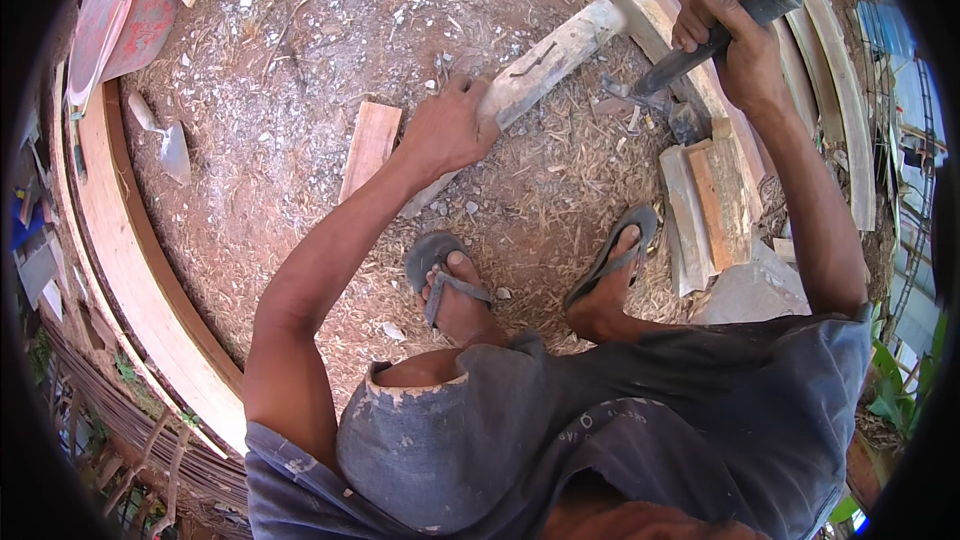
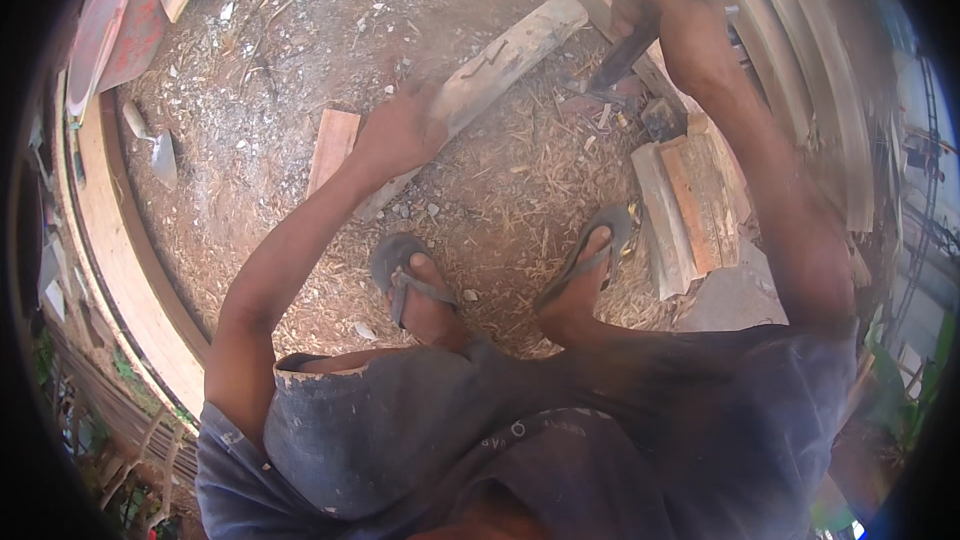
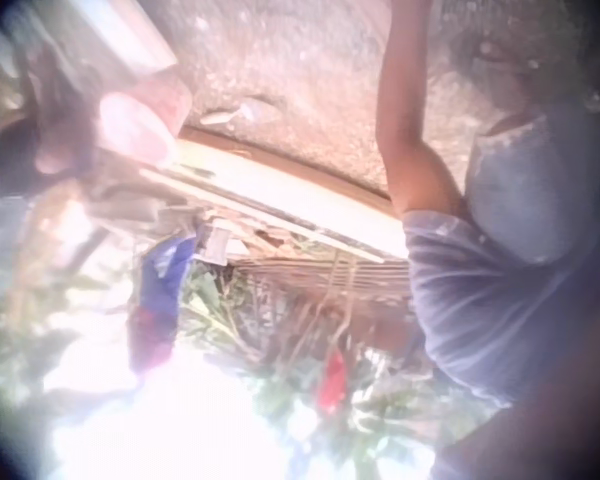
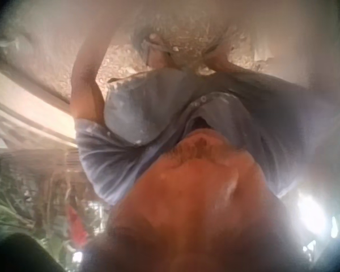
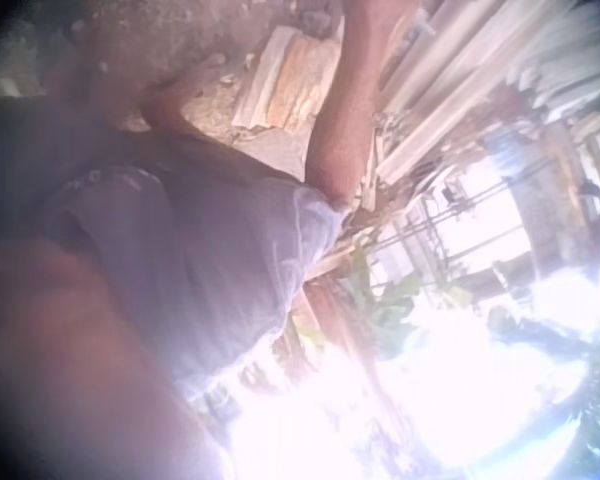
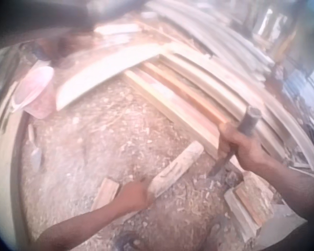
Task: The person uses a hammer and chisel to shape a small wooden plank, repeatedly striking the chisel to remove material. The person occasionally repositions the plank and continues chiseling along its length.
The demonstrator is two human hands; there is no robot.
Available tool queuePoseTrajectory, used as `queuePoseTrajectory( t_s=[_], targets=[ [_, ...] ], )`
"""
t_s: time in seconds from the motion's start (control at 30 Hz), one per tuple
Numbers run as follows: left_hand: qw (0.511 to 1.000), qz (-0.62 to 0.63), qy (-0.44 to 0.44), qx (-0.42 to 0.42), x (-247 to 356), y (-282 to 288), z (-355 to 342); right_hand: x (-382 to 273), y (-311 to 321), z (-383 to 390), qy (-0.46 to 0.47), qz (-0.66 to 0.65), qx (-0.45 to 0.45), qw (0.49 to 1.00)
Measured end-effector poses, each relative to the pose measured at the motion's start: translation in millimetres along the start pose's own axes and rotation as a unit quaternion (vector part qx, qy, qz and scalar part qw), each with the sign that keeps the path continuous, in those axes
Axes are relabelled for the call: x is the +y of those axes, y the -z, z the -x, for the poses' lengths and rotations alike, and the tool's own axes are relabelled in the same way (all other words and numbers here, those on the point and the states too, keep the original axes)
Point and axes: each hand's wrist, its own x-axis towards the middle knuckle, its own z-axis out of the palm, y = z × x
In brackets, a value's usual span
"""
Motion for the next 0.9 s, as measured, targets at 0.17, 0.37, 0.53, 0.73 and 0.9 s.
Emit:
queuePoseTrajectory(
  t_s=[0.17,0.37,0.53,0.73,0.9],
  targets=[
    [0.994,-0.085,0.004,-0.062,12.4,-1.9,-0.9,-46.0,-21.9,-3.8,0.115,0.174,-0.096,0.973],
    [0.995,-0.055,-0.029,-0.077,3.1,-1.9,3.9,-49.9,-80.2,-21.5,0.123,0.266,-0.047,0.955],
    [0.994,-0.031,-0.063,-0.082,-12.7,17.2,13.7,-43.2,-119.5,-23.2,0.095,0.228,-0.156,0.956],
    [0.994,-0.027,-0.054,-0.096,-17.9,15.3,10.0,-23.3,-122.0,-36.6,0.159,0.170,-0.132,0.964],
    [0.996,-0.050,-0.058,-0.046,-34.2,3.7,17.9,-20.6,-125.4,-38.2,0.204,0.157,-0.075,0.963]
  ],
)
